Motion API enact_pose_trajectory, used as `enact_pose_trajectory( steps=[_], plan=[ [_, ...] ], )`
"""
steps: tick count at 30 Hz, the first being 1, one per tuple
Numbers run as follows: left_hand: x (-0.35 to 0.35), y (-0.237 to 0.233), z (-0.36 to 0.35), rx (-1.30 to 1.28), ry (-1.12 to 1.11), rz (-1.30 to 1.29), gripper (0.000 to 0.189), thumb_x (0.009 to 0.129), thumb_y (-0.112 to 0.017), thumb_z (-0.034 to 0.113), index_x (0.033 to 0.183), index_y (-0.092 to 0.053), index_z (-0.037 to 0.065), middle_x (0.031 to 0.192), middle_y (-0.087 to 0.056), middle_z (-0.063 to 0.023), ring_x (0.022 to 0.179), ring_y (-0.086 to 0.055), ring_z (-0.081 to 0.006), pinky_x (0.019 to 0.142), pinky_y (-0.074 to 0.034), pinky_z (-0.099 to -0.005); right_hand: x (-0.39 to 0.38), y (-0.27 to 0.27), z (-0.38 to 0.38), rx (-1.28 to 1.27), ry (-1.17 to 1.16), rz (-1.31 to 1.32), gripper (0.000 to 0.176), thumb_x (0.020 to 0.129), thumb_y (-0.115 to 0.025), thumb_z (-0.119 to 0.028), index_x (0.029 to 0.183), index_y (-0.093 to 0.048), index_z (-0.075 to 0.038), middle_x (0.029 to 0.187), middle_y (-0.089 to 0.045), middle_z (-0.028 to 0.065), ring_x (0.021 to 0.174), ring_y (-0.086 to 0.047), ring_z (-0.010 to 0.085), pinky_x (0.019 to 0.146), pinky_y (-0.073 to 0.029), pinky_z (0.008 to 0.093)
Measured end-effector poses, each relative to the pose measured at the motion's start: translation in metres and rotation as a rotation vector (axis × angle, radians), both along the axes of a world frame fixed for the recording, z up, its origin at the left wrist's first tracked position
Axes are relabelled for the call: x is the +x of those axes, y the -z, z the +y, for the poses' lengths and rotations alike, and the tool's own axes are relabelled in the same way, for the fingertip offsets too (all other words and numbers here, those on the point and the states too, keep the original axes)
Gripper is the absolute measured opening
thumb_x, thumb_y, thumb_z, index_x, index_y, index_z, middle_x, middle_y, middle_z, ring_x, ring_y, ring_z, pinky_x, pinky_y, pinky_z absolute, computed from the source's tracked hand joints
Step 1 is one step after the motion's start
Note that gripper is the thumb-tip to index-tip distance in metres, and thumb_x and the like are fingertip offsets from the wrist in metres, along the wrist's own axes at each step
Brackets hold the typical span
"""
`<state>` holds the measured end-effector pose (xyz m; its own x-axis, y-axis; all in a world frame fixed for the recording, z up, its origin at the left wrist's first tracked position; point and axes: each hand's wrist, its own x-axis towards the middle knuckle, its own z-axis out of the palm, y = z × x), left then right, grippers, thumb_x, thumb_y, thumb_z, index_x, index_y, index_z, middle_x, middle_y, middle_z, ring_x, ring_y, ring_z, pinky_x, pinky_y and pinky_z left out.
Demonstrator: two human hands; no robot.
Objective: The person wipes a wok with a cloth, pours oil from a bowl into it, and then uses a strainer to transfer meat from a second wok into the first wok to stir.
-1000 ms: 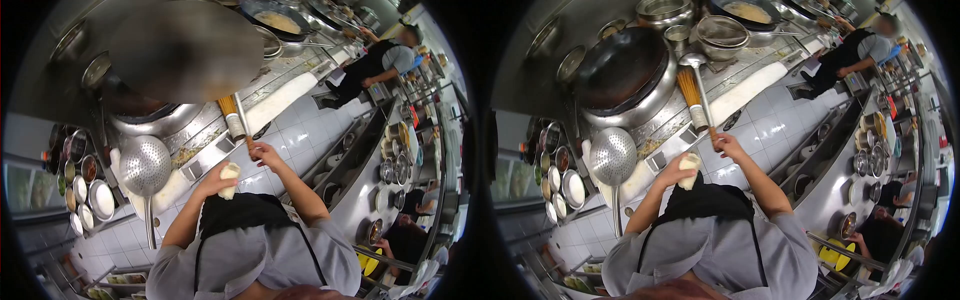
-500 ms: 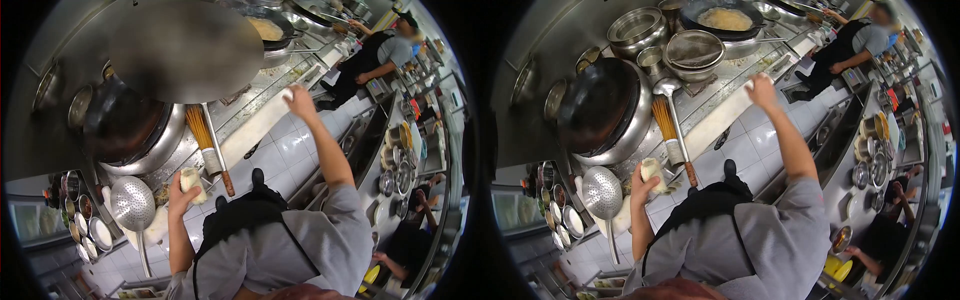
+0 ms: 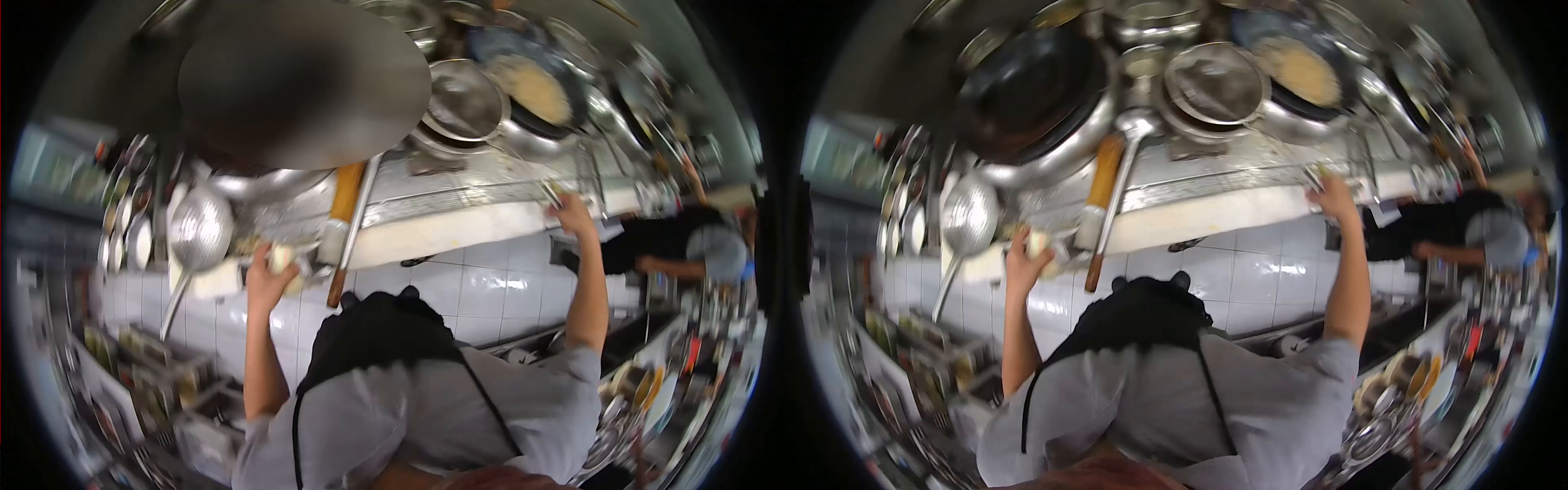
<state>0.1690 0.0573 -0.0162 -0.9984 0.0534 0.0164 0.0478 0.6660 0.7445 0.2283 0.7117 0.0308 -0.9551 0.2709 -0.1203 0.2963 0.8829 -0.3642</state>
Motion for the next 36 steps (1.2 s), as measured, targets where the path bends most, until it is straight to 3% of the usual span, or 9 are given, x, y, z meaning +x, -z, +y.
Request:
enact_pose_trajectory(
  steps=[1, 5, 11, 13, 17, 20, 25, 30, 36],
  plan=[
    [0.002, 0.004, -0.008, -0.062, -0.007, 0.048, 0.074, 0.066, -0.08, 0.032, 0.123, -0.051, -0.006, 0.106, -0.064, -0.0271, 0.097, -0.065, -0.0351, 0.085, -0.05, -0.0396, 0.008, -0.021, -0.037, -0.494, 0.192, -0.139, 0.019, 0.075, -0.073, -0.018, 0.076, -0.059, -0.006, 0.052, -0.046, -0.0015, 0.036, -0.04, 0.0079, 0.032, -0.031, 0.0253],
    [0.005, -0.022, -0.011, -0.122, -0.188, -0.05, 0.068, 0.067, -0.079, 0.027, 0.123, -0.052, -0.001, 0.109, -0.063, -0.0254, 0.101, -0.063, -0.0374, 0.085, -0.049, -0.0409, 0.024, -0.032, -0.118, -0.894, 0.293, 0.045, 0.026, 0.082, -0.075, -0.027, 0.08, -0.057, -0.007, 0.055, -0.046, -0.0038, 0.039, -0.038, 0.0063, 0.034, -0.033, 0.0237],
    [-0.008, -0.02, 0.0, -0.26, -0.055, 0.173, 0.06, 0.065, -0.078, 0.02, 0.118, -0.055, 0.004, 0.103, -0.062, -0.0212, 0.093, -0.061, -0.0404, 0.08, -0.049, -0.0459, -0.057, -0.087, -0.175, -1.029, 0.185, 0.487, 0.018, 0.094, -0.059, -0.022, 0.092, -0.057, -0.004, 0.065, -0.055, 0.0018, 0.044, -0.045, 0.009, 0.039, -0.039, 0.025],
    [-0.006, -0.018, 0.004, -0.369, -0.056, 0.188, 0.058, 0.063, -0.078, 0.017, 0.116, -0.056, 0.005, 0.102, -0.06, -0.0197, 0.093, -0.059, -0.0396, 0.079, -0.049, -0.0457, -0.097, -0.093, -0.166, -0.893, 0.126, 0.469, 0.021, 0.095, -0.055, -0.02, 0.103, -0.058, -0.002, 0.069, -0.059, 0.0053, 0.05, -0.049, 0.0073, 0.041, -0.04, 0.0242],
    [-0.004, 0.018, -0.005, -0.491, -0.068, 0.2, 0.06, 0.062, -0.077, 0.017, 0.117, -0.056, 0.007, 0.104, -0.058, -0.0201, 0.095, -0.057, -0.0403, 0.081, -0.048, -0.0469, -0.186, -0.056, -0.155, -0.034, 0.213, 0.405, 0.023, 0.091, -0.051, -0.015, 0.104, -0.06, 0.001, 0.087, -0.066, 0.0245, 0.081, -0.065, 0.0385, 0.071, -0.052, 0.0456],
    [0.004, 0.028, -0.012, -0.489, -0.039, 0.131, 0.063, 0.063, -0.075, 0.017, 0.121, -0.053, 0.006, 0.103, -0.058, -0.0227, 0.095, -0.055, -0.0414, 0.083, -0.046, -0.0489, -0.184, -0.064, -0.183, 0.074, 0.187, 0.479, 0.021, 0.088, -0.052, -0.015, 0.099, -0.061, 0.001, 0.096, -0.063, 0.0298, 0.097, -0.059, 0.0468, 0.087, -0.046, 0.0525],
    [0.003, 0.04, -0.021, -0.367, -0.021, 0.247, 0.063, 0.065, -0.074, 0.015, 0.123, -0.053, 0.003, 0.106, -0.06, -0.0256, 0.098, -0.055, -0.0433, 0.087, -0.045, -0.0484, -0.149, -0.07, -0.151, -0.199, 0.295, 0.524, 0.031, 0.087, -0.056, -0.016, 0.115, -0.062, -0.004, 0.102, -0.063, 0.0275, 0.101, -0.059, 0.0436, 0.088, -0.046, 0.0467],
    [0.004, 0.031, -0.01, -0.252, -0.047, 0.266, 0.06, 0.067, -0.073, 0.012, 0.123, -0.054, -0.002, 0.112, -0.06, -0.026, 0.102, -0.057, -0.0414, 0.091, -0.044, -0.0463, -0.096, -0.106, -0.096, -0.208, 0.505, 0.535, 0.038, 0.083, -0.055, -0.012, 0.12, -0.062, -0.008, 0.105, -0.064, 0.0262, 0.104, -0.06, 0.0411, 0.091, -0.046, 0.0459],
    [0.006, -0.009, 0.02, 0.115, -0.082, 0.255, 0.058, 0.069, -0.074, 0.011, 0.121, -0.055, -0.006, 0.11, -0.063, -0.0228, 0.099, -0.061, -0.0323, 0.092, -0.046, -0.0373, -0.083, -0.122, -0.015, 0.113, 0.624, 0.347, 0.035, 0.079, -0.056, -0.01, 0.111, -0.063, 0.002, 0.11, -0.062, 0.0284, 0.108, -0.059, 0.0417, 0.093, -0.046, 0.0463]
  ],
)
